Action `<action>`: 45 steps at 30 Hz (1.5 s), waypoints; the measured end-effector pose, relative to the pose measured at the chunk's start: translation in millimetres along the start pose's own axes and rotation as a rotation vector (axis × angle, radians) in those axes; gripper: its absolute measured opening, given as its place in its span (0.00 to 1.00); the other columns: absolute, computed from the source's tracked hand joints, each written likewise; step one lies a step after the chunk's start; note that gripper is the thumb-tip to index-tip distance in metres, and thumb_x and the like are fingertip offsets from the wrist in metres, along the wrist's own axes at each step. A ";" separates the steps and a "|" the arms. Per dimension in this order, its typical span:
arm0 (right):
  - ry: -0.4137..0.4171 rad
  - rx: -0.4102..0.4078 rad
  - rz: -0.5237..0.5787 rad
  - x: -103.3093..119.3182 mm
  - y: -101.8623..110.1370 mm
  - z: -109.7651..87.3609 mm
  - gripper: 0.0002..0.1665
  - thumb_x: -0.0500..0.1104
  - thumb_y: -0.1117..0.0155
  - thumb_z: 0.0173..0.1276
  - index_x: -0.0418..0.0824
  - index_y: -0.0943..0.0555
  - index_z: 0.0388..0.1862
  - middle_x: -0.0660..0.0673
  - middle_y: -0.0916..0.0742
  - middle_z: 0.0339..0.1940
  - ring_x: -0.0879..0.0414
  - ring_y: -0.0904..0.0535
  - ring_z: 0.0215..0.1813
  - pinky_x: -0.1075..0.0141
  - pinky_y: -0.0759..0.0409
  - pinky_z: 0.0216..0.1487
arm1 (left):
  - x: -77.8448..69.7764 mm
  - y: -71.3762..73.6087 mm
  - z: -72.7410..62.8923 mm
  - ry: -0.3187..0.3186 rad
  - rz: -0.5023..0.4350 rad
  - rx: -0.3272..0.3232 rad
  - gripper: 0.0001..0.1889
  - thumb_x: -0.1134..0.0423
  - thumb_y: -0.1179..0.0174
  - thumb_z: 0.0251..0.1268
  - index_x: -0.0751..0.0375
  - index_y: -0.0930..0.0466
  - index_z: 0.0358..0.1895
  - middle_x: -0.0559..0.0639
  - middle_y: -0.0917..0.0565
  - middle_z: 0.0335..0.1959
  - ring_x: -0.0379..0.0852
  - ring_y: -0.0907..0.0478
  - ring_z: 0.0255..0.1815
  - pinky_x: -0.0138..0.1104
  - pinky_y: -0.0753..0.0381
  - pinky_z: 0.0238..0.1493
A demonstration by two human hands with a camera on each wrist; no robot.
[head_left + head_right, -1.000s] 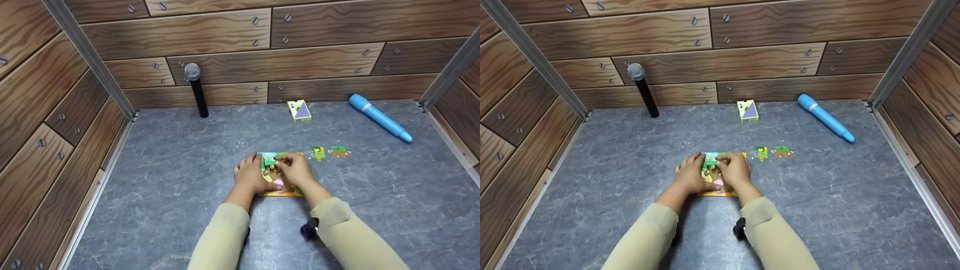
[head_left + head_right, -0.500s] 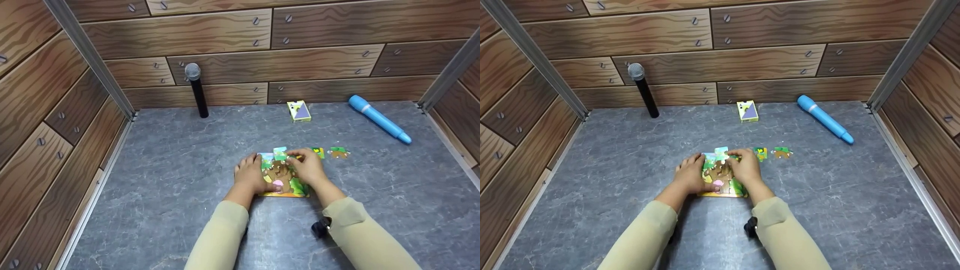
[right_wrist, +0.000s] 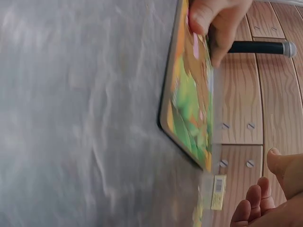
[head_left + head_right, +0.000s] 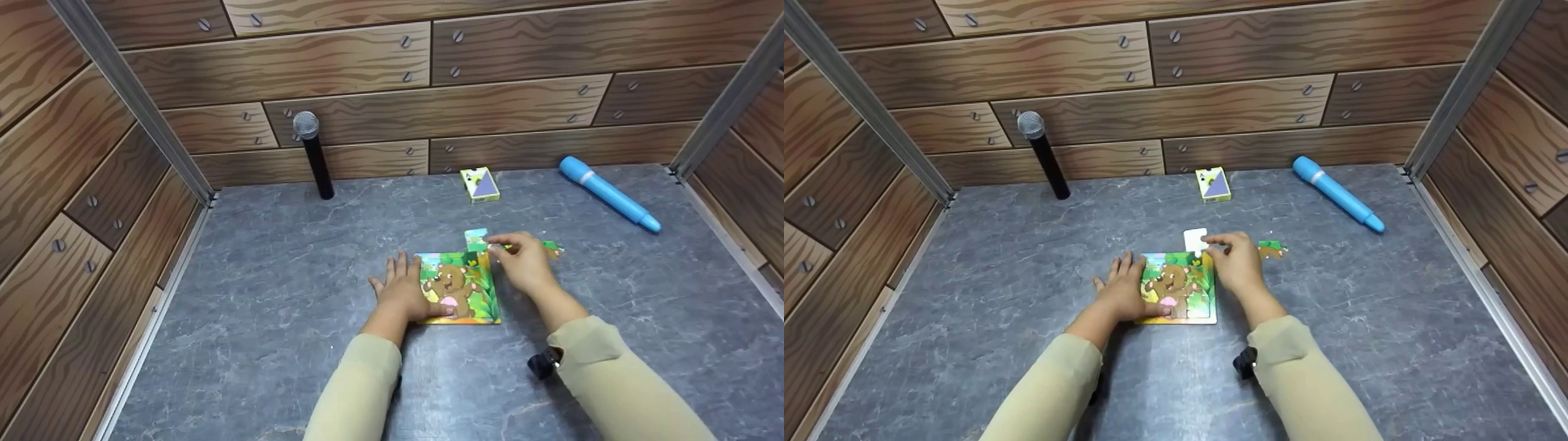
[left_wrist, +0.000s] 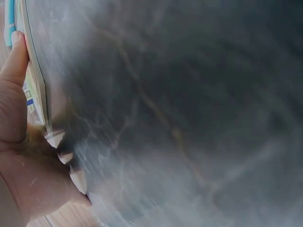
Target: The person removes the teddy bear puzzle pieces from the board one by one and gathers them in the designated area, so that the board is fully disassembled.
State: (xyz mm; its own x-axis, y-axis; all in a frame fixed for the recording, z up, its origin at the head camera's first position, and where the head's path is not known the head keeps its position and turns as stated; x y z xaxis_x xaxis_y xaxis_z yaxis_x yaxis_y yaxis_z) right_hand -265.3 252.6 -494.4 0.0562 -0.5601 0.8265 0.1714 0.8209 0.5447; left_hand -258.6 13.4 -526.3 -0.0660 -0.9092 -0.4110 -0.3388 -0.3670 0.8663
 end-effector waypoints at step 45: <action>-0.190 -0.065 -0.205 -98.5 134.5 20.8 0.21 0.42 0.40 0.83 0.29 0.17 0.65 0.27 0.14 0.60 0.53 0.21 0.49 0.77 0.26 0.35 | 2.2 -1.3 0.5 0.012 -0.008 -0.017 0.70 0.23 0.25 0.44 0.48 0.51 0.88 0.55 0.58 0.89 0.58 0.67 0.88 0.71 0.68 0.78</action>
State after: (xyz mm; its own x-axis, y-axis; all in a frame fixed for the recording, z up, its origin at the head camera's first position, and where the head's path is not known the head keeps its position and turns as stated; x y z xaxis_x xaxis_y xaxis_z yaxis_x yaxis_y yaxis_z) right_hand -268.3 420.5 -499.6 -0.1704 -0.6777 0.7153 0.2228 0.6806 0.6979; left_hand -258.8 12.0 -528.4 -0.0522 -0.9085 -0.4147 -0.3236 -0.3775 0.8676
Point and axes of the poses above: each hand's wrist, its own z-axis towards the middle knuckle, its own y-axis out of the back of the hand, x = y × z, the point moved 2 cm from there along z, towards the middle knuckle
